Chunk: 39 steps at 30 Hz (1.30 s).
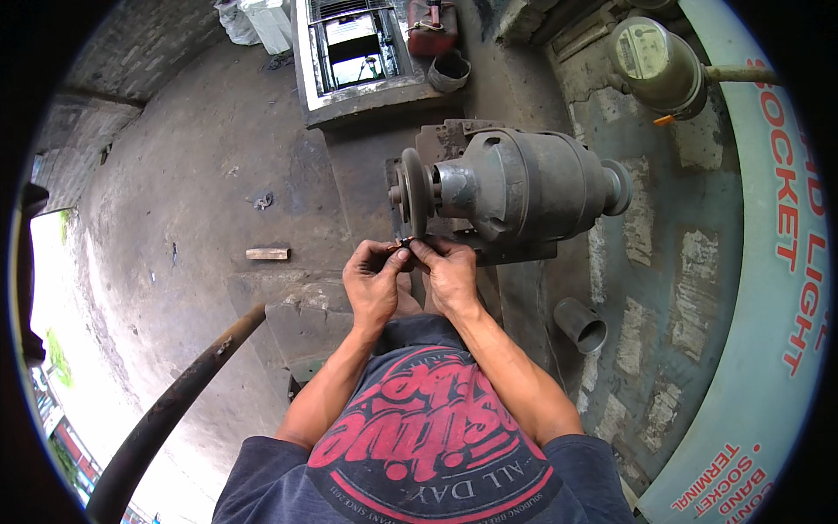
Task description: The person uses a cordless impact driver to remove a bolt from a mechanical housing, then grinds a small metal piece on a bench grinder. They retrieve bolts from a jar, sort them on a table, and continue assembling components on a cluttered workbench.
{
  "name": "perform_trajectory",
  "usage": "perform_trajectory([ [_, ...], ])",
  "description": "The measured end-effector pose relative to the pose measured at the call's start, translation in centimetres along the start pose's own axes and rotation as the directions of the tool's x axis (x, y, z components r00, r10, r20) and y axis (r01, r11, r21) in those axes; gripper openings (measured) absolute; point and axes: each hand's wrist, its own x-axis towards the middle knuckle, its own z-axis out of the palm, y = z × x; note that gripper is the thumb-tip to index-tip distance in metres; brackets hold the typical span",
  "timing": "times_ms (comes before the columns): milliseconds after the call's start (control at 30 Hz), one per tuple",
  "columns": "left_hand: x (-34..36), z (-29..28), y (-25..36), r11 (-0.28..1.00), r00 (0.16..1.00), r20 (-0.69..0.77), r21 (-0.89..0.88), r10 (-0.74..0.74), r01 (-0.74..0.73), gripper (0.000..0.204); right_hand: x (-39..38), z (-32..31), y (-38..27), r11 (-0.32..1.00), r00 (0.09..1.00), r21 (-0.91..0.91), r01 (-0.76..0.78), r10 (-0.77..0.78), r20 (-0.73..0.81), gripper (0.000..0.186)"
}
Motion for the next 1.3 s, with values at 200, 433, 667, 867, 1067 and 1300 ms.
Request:
perform_trajectory([
  [200, 0.2, 0.3, -0.9, 0.99, 0.997, -0.068, 0.137, -0.025, 0.034, 0.011, 0.1, 0.1, -0.2, 0.998, 1.0, -0.062, 0.019, -0.02, -0.016, 0.016],
  [433, -0.3, 0.6, -0.7, 0.999, 0.999, -0.049, 0.051, 0.007, -0.004, 0.012, 0.1, -0.1, -0.1, 0.992, 0.999, -0.122, 0.033, -0.036, -0.021, 0.014],
  [667, -0.4, -0.2, -1.6, 0.916, 0.952, 0.019, 0.268, 0.304, -0.298, 0.014, -0.2, -0.3, -0.4, 0.986, 0.998, -0.159, 0.055, -0.053, 0.019, 0.016],
  [867, 0.1, -0.9, -1.5, 0.733, 0.839, 0.146, 0.425, 0.524, -0.531, 0.021, -0.4, -0.9, -0.2, 0.999, 0.993, 0.035, 0.004, -0.008, 0.115, 0.019],
  [1067, -0.8, -1.6, 0.6, 0.795, 0.884, 0.253, 0.39, 0.394, -0.466, 0.02, -1.2, -1.4, -0.1, 0.991, 0.991, 0.132, -0.02, 0.002, 0.137, 0.021],
  [1300, -0.8, -1.2, 2.4, 0.97, 0.989, 0.098, 0.207, 0.108, -0.127, 0.017, -1.0, -1.3, 0.2, 0.999, 0.986, 0.05, 0.006, -0.014, 0.163, 0.021],
])
